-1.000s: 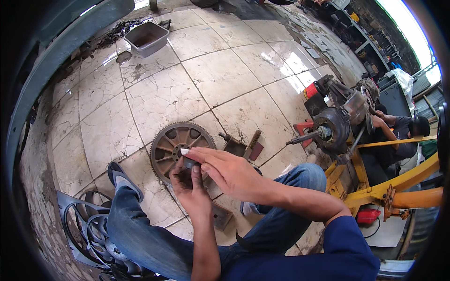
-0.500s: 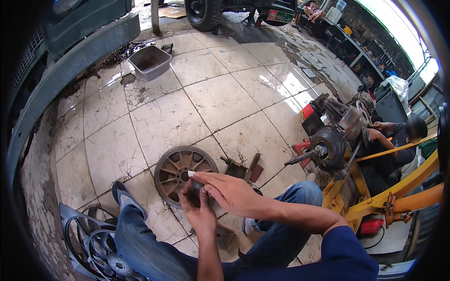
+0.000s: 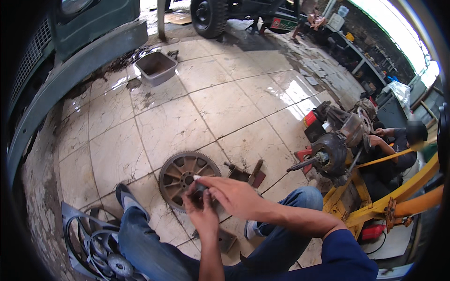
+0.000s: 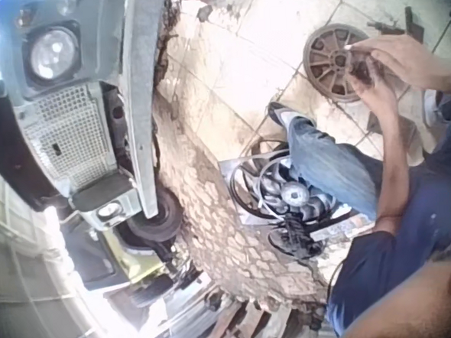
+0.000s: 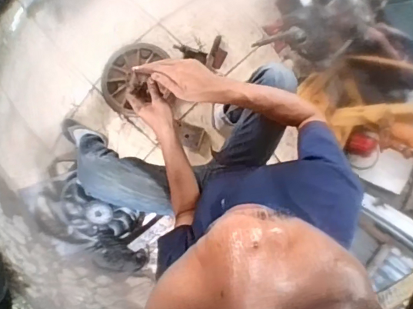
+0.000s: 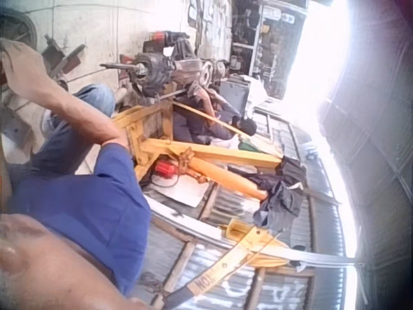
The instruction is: The person sits on the floor and uses a sanding block to smooth the surface of a small cylindrical metal part. They repeatedly rub the part against the sandpaper, rotate it to cover different sides, and occasionally inspect the surface.
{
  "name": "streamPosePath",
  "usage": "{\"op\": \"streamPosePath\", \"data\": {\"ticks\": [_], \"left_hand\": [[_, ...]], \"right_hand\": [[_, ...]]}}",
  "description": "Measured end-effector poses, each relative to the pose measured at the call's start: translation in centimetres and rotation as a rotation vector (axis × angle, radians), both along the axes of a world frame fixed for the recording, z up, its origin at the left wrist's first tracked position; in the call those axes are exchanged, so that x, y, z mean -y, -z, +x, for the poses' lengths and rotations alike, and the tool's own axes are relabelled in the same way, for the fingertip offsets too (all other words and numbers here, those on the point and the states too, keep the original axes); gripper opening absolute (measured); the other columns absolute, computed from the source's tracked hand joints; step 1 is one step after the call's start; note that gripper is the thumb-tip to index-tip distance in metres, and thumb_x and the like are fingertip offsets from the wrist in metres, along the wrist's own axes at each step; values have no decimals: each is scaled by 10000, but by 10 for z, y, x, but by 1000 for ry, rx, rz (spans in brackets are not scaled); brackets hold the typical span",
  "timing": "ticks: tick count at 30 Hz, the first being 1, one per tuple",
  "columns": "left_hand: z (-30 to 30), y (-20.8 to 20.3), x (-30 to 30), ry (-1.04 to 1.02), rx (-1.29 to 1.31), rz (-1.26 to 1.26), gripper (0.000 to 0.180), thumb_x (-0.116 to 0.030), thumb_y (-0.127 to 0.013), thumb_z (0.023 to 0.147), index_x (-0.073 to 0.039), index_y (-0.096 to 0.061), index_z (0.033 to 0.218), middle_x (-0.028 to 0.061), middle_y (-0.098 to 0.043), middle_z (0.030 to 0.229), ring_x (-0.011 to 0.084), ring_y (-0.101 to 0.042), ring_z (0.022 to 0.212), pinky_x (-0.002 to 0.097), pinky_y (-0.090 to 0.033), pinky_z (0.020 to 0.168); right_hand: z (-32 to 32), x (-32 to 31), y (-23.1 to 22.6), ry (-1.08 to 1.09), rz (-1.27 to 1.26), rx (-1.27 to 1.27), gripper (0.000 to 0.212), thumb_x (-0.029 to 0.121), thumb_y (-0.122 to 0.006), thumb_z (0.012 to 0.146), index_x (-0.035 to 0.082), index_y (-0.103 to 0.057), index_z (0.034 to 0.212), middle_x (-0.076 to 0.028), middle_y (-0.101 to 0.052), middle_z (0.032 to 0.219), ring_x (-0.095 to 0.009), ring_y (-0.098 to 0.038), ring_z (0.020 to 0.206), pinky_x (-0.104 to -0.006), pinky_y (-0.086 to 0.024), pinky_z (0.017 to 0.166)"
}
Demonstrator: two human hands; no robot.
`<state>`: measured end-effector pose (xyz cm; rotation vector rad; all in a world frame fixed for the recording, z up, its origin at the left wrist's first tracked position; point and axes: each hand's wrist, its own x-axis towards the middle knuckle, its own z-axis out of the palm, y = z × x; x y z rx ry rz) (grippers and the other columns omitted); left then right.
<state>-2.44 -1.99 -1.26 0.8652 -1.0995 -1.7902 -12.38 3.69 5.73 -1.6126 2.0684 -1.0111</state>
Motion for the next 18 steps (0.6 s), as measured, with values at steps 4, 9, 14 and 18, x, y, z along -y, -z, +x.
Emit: {"op": "streamPosePath", "data": {"ticks": [4, 9, 14, 18], "left_hand": [[-4, -3, -13, 79, 144, -128, 369, -36, -644, 948, 13, -494, 1281, 120, -588, 1200, 185, -591, 1091, 322, -465, 961], [0, -4, -5, 83, 60, -46, 363, -26, -614, 959, 10, -482, 1295, 117, -577, 1226, 187, -586, 1095, 327, -473, 964], [-5, -3, -3, 62, 154, -103, 349, 11, -588, 964, -2, -481, 1296, 91, -565, 1207, 156, -570, 1061, 302, -473, 951], [-5, -1, -14, 81, 102, -39, 387, -21, -645, 936, 17, -488, 1287, 114, -583, 1197, 175, -575, 1084, 320, -459, 962]], "right_hand": [[-9, 0, -7, 37, 43, 69, 366, 158, -457, 1025, 74, -547, 1369, -139, -627, 1293, -301, -629, 1139, -359, -513, 945], [-3, 0, -2, 23, 23, 33, 371, 179, -464, 1025, 94, -546, 1377, -125, -636, 1282, -286, -637, 1119, -351, -521, 913], [-6, 2, -5, 23, 16, 40, 363, 170, -466, 1023, 78, -557, 1362, -128, -638, 1275, -289, -635, 1126, -347, -518, 920], [-9, 4, -7, 49, 47, 66, 356, 169, -467, 1023, 69, -568, 1349, -122, -651, 1254, -290, -647, 1098, -353, -525, 905]]}}
